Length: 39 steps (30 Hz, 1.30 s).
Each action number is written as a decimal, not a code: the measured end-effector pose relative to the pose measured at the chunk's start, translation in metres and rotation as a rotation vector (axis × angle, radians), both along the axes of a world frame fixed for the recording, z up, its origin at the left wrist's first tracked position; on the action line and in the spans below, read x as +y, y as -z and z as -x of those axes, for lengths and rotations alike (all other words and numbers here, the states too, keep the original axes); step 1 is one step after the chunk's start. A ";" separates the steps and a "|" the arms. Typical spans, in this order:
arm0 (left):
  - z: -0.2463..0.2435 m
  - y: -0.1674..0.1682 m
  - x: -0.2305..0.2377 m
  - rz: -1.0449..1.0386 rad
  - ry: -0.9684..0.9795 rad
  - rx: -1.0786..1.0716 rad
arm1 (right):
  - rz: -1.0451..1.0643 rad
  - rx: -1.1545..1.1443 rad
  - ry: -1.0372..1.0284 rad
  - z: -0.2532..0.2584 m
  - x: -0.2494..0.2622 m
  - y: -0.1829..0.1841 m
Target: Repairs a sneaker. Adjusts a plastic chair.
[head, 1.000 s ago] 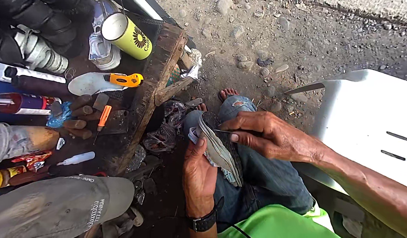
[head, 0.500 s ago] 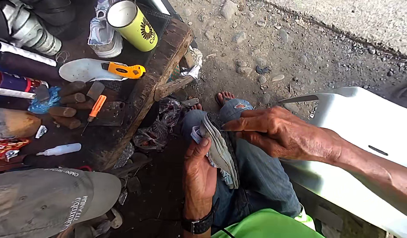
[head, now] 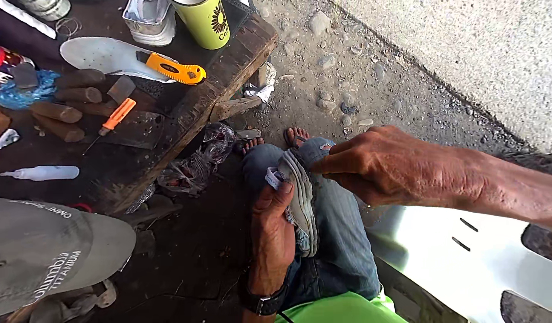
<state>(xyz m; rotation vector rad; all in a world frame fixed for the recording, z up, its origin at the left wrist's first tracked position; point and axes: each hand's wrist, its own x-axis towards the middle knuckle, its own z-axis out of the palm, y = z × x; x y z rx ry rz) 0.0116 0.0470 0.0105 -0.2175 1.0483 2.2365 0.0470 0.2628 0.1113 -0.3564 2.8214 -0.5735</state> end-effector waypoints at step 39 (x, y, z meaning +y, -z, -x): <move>-0.007 0.011 0.014 -0.069 -0.139 0.136 | -0.191 -0.406 -0.076 0.059 -0.030 -0.033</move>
